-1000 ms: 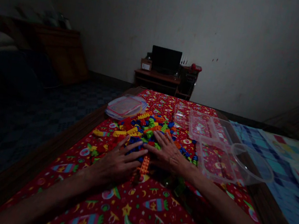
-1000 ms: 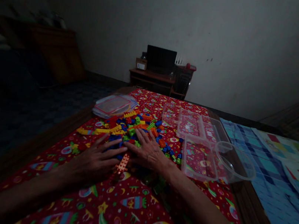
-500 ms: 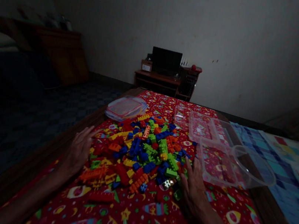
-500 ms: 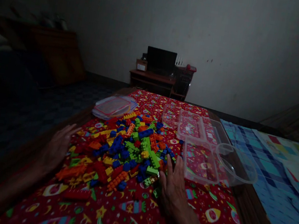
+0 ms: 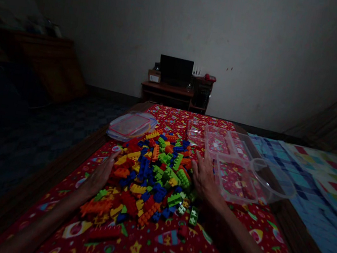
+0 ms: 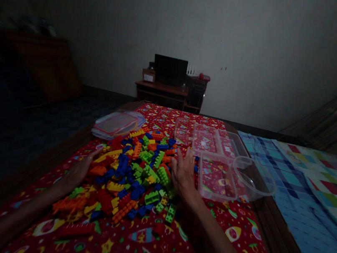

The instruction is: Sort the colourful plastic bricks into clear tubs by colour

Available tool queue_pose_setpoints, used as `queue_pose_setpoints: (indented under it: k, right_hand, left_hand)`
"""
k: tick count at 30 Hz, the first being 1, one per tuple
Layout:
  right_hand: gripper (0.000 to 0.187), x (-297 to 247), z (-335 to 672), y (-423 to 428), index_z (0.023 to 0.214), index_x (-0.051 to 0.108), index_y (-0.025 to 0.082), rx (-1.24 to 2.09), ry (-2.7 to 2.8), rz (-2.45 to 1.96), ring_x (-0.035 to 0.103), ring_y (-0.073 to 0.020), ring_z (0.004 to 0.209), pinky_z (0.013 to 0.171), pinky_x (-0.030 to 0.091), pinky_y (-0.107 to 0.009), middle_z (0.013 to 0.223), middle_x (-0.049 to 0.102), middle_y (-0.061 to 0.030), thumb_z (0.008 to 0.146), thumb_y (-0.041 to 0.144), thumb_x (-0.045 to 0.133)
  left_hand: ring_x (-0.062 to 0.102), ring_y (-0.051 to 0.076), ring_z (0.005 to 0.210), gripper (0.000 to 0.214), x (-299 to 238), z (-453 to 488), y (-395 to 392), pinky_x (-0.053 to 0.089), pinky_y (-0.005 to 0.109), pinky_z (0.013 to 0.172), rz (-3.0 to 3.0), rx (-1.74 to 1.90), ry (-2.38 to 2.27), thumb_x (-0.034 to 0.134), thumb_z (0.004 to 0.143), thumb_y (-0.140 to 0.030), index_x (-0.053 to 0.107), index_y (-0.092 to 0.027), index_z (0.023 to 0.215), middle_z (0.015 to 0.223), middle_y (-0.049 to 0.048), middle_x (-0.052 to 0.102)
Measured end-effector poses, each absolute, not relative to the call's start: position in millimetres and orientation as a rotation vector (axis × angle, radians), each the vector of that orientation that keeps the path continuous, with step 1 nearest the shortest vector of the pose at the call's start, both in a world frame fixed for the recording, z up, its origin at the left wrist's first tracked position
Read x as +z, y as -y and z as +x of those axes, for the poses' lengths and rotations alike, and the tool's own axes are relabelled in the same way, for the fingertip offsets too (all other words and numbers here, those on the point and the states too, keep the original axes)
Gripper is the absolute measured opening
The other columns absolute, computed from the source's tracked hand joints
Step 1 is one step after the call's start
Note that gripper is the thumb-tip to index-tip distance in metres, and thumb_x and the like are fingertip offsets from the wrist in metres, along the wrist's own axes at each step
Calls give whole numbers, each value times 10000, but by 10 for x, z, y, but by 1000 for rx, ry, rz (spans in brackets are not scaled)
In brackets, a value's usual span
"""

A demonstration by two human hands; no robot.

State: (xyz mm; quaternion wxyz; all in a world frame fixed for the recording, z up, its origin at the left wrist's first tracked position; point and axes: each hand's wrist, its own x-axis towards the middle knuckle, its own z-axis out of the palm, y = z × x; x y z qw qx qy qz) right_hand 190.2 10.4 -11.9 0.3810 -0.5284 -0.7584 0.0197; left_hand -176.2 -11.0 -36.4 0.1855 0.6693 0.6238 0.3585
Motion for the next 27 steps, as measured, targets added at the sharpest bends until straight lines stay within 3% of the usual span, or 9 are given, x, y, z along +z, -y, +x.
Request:
queue_pose_setpoints:
  k: [4,9,14,19,23,27]
  right_hand:
    - [506,-217,2018,-369,1292,482,76,-5,1884,-1646,422,-373,1247,987,329,-595,1252,532,-254,953,397,287]
    - [470,-336,1832,-466,1154,565,96,-19,1875,-1765,531,-327,1065,913,391,-511,1054,616,-216,963,406,267]
    - [452,-262,1845,-458,1212,534,105,-127,1933,-1617,490,-344,1112,943,353,-552,1105,596,-220,956,367,270]
    - [416,-243,1945,-457,1057,618,98,-160,1960,-1837,528,-363,1050,900,385,-552,1020,622,-240,948,362,316]
    - [444,-184,1762,-387,1029,632,128,77,2051,-1700,581,-273,984,896,430,-433,1000,650,-170,976,363,260]
    - [478,6,1521,-257,1232,553,201,369,2126,-1337,561,-208,1112,960,433,-376,1176,631,-91,988,423,207]
  left_hand:
    - [307,238,1388,721,-306,-1736,132,189,450,1170,1857,1074,-1757,120,928,-579,356,-91,1403,1467,160,389]
    - [342,260,1370,700,-221,-1735,180,211,492,1161,1893,1066,-1757,140,923,-599,433,-141,1363,1394,127,492]
    - [438,275,1306,701,-206,-1794,196,294,500,1125,1905,1014,-1834,130,914,-600,488,-158,1323,1368,106,525]
    - [455,278,1292,721,-235,-1821,186,308,498,1118,1855,1045,-1836,116,902,-617,546,-175,1276,1318,101,571]
    - [465,272,1286,697,-248,-1730,189,327,495,1110,1830,1053,-1780,144,908,-614,535,-185,1294,1312,89,578]
    - [455,273,1293,670,-263,-1670,204,324,499,1107,1822,1063,-1769,169,922,-588,494,-168,1330,1329,109,563]
